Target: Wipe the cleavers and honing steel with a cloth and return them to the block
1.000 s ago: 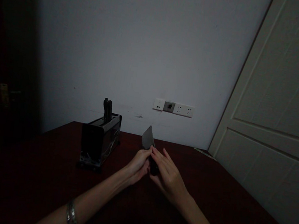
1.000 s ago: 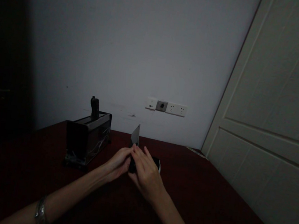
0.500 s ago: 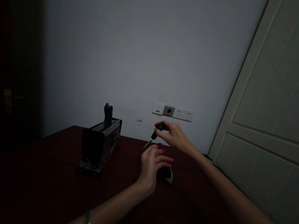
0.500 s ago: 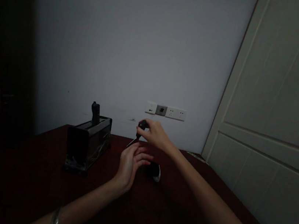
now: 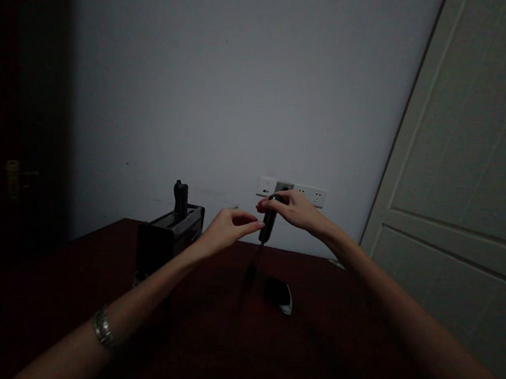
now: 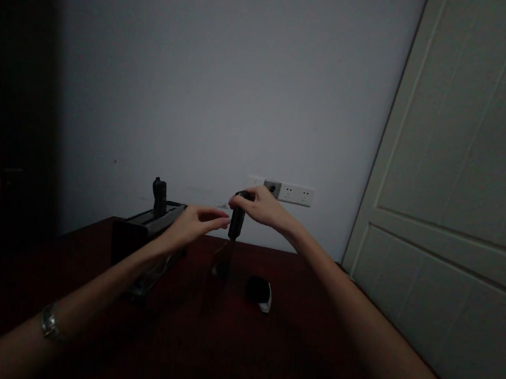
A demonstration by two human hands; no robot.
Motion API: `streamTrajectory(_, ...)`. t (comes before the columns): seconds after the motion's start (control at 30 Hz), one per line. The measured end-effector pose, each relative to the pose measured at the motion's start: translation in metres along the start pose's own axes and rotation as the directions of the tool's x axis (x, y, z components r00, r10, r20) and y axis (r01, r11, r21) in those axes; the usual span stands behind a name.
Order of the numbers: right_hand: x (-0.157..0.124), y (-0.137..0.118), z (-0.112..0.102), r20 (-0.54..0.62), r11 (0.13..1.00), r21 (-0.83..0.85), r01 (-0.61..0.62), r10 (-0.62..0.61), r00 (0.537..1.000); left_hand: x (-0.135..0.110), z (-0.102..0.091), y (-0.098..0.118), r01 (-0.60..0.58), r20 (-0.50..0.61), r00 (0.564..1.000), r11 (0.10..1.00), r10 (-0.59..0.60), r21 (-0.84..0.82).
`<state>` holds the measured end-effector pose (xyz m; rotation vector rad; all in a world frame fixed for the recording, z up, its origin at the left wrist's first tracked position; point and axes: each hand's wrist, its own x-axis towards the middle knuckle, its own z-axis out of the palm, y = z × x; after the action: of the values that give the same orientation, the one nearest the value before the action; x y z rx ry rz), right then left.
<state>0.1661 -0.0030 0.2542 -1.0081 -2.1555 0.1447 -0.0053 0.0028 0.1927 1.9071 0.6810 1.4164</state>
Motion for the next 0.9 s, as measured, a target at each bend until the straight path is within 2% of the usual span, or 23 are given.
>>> streamTrajectory(0.1, 0.0, -0.006, 0.004, 0.049, 0.998, 0.063, -0.013, 0.01, 0.999, 0.0, 0.005, -0.001, 0.044, 0.102, 0.994, 0.993, -0.033, -0.106)
streamTrajectory(0.2, 0.001, -0.01, 0.007, 0.052, 0.995, 0.098, -0.01, 0.005, 0.999, -0.001, 0.007, -0.001, 0.077, 0.177, 0.983, 0.983, -0.046, -0.169)
streamTrajectory(0.27, 0.003, -0.01, 0.01, 0.045, 0.994, 0.112, -0.005, 0.0, 0.999, -0.002, 0.006, 0.0, 0.057, 0.171, 0.985, 0.985, -0.029, -0.161)
streamTrajectory(0.43, 0.01, -0.011, 0.022, 0.014, 0.992, 0.123, 0.019, -0.021, 1.0, -0.004, 0.004, -0.002, 0.03, 0.07, 0.997, 0.997, -0.025, -0.07)
streamTrajectory(0.53, 0.013, -0.012, 0.026, 0.002, 0.973, 0.23, 0.02, -0.021, 1.0, -0.005, -0.003, -0.001, 0.027, 0.072, 0.997, 0.998, -0.024, -0.051)
streamTrajectory(0.63, 0.015, -0.004, 0.027, -0.063, 0.931, 0.364, 0.02, 0.003, 0.998, -0.004, -0.018, 0.006, 0.023, 0.101, 0.995, 0.999, -0.021, -0.024)
streamTrajectory(0.73, 0.014, 0.021, 0.039, -0.147, 0.883, 0.47, 0.022, 0.054, 0.988, 0.001, -0.042, 0.018, 0.04, 0.074, 0.996, 0.999, -0.04, 0.007)
streamTrajectory(0.8, 0.009, 0.043, 0.059, -0.087, 0.862, 0.506, -0.03, 0.086, 0.993, 0.009, -0.063, 0.029, 0.046, 0.018, 0.999, 0.999, -0.046, -0.004)
streamTrajectory(0.9, -0.005, 0.073, 0.103, -0.011, 0.894, 0.422, -0.152, 0.172, 0.985, 0.026, -0.097, 0.049, 0.021, -0.08, 0.996, 0.999, -0.024, -0.048)
